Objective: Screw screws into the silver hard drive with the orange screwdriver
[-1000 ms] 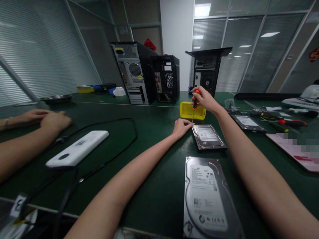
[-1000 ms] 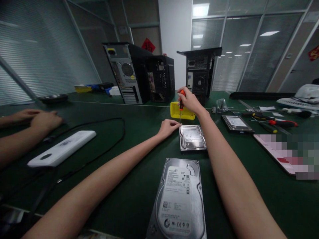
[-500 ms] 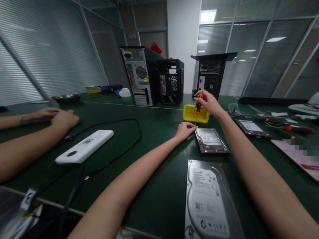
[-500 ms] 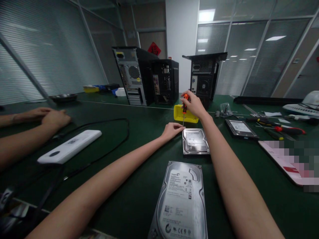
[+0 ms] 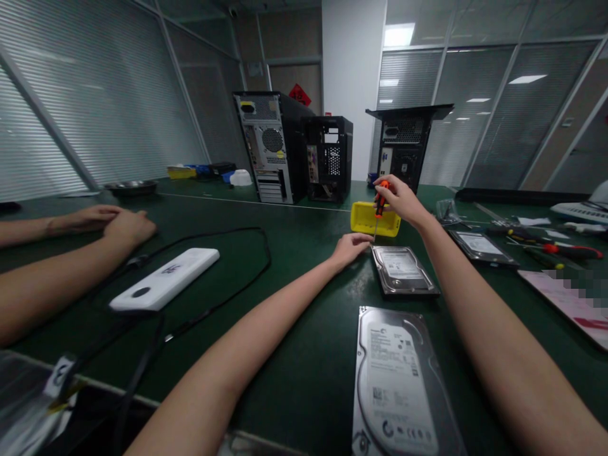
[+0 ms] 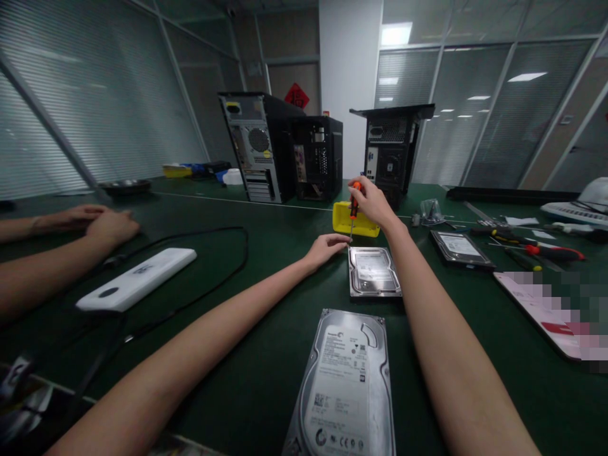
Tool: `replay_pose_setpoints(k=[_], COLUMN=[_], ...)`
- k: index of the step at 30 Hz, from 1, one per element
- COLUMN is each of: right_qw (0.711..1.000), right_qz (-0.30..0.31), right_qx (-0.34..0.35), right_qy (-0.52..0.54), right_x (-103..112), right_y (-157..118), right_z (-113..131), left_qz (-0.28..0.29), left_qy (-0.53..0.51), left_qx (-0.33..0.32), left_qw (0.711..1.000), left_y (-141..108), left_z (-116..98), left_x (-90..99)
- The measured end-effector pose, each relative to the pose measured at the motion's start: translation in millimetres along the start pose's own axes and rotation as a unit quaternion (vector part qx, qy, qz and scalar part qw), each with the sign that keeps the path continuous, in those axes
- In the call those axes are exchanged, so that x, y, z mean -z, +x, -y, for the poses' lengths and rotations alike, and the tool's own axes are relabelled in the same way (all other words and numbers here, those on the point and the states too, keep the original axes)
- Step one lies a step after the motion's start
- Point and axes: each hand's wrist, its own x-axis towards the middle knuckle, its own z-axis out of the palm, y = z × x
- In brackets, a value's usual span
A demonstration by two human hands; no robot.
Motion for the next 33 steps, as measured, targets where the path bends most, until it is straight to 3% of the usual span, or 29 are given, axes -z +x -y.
replay_pose_setpoints(k=[7, 13, 21, 33], right_qw=[0.999, 1.000, 0.992, 0.995], right_qz=[0.013, -0.014, -0.027, 0.014], right_qx=[-0.026, 0.006, 0.058, 0.062], right_qy=[0.044, -0.019, -0.111, -0.075], right_x=[-2.1, -1.4, -0.5, -0.5], right_y=[-0.6, -0.9, -2.2, 5.0], right_z=[1.7, 0.9, 7.3, -1.1], left_qz=[0.026, 0.038, 0.048, 0.030], left_qy=[0.078, 0.134, 0.158, 0.161], left_qx=[-0.025, -0.034, -0.056, -0.030], left_qw=[0.996, 0.990, 0.985, 0.986], left_y=[-0.4, -3.3, -2.6, -4.0], left_z=[0.0, -6.9, -8.8, -16.0], left_x=[-1.8, -2.1, 0.6, 2.1])
